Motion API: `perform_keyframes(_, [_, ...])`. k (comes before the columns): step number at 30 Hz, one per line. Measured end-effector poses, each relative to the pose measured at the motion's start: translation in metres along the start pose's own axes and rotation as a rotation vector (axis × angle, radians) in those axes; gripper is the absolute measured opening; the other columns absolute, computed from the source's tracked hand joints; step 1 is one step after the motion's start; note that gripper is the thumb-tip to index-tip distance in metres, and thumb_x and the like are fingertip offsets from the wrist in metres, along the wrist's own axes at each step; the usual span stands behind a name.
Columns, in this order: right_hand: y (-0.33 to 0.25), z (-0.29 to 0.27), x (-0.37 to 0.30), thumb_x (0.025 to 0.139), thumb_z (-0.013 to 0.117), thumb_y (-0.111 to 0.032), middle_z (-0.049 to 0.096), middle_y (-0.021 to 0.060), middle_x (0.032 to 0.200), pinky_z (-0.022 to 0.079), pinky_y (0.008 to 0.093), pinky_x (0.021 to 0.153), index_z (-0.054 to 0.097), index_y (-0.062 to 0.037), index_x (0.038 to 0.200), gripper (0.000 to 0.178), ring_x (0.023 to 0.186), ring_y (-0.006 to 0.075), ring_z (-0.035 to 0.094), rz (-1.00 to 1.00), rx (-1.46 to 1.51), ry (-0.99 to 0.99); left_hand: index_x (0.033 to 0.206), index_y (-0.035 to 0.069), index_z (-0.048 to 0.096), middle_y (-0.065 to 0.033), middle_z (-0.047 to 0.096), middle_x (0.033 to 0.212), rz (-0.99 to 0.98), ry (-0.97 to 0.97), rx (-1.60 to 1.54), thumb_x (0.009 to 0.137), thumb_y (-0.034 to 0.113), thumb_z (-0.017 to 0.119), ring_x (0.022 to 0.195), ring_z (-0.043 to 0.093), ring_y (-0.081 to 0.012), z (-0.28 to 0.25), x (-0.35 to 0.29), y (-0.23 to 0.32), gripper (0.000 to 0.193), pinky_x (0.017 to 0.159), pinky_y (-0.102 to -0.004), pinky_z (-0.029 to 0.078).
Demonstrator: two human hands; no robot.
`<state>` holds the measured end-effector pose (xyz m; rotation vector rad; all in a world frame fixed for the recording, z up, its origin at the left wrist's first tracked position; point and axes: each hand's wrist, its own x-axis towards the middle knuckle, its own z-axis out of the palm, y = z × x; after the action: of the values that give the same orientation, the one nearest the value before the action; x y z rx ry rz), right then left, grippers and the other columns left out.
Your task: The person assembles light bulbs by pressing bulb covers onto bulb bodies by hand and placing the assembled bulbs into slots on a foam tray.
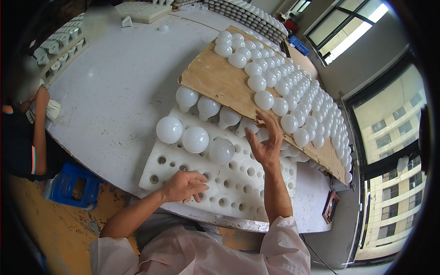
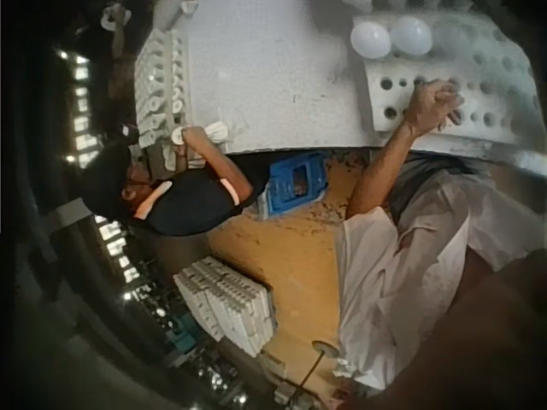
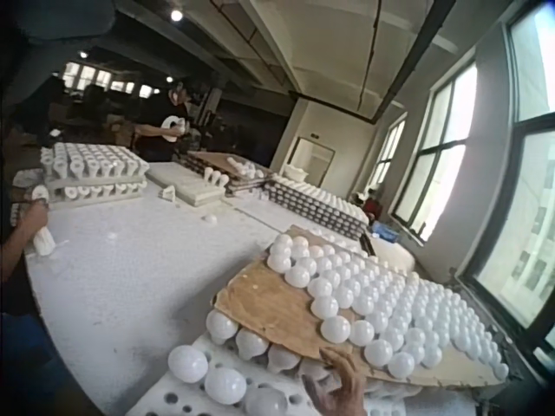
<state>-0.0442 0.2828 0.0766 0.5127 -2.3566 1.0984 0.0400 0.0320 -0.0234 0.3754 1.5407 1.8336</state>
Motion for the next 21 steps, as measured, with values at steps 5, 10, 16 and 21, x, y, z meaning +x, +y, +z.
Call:
perform_keyframes(5, [0.037,-0.015,0.067,0.076,0.073,-0.027,0.053,0.0134,0.13,0.027,0.0476,0.108,0.05,-0.0135,0.133,0.063,0.128,0.0328,0.041,-0.075,-0.84,0.009,0.118,-0.009,0.051,-0.0177,0.068,0.1,0.031,0.007,0.074,0.094,0.018,0.058,0.066,0.068,-0.016,0.003,-0.004,0.002,0.037,0.041,-0.022,0.045])
perform_keyframes(10, [0.036,-0.013,0.071,0.077,0.071,-0.027,0.053,0.0102,0.128,0.017,0.0517,0.113,0.052,-0.0128,0.132,0.06,0.129,0.0287,0.041,0.062,-0.957,-0.126,0.119,-0.007,0.052,-0.0166,0.067,0.102,0.07,0.035,0.049,0.092,0.023,0.062,0.07,0.067,-0.014,0.012,-0.001,-0.003,0.041,0.045,-0.0227,0.045])
perform_keyframes(16, [0.02,-0.01,0.02,0.072,0.074,-0.014,0.051,0.0173,0.12,0.04,0.0488,0.096,0.052,-0.0068,0.127,0.059,0.113,0.036,0.048,-0.171,-0.608,0.078,0.112,-0.004,0.058,-0.0127,0.07,0.099,0.478,0.245,0.217,0.087,0.009,0.065,0.078,0.066,-0.0119,0.013,-0.044,-0.001,0.029,0.066,-0.0223,0.05])
perform_keyframes(21, [0.033,-0.032,-0.051,0.087,0.065,-0.028,0.05,0.0163,0.125,0.049,0.0406,0.082,0.047,-0.0065,0.127,0.049,0.112,0.0308,0.052,0.067,-0.18,0.173,0.116,-0.004,0.058,-0.0175,0.065,0.111,0.822,1.189,0.778,0.083,-0.009,0.049,0.099,0.066,-0.0272,-0.082,-0.105,0.038,0.034,0.082,-0.0318,0.052])
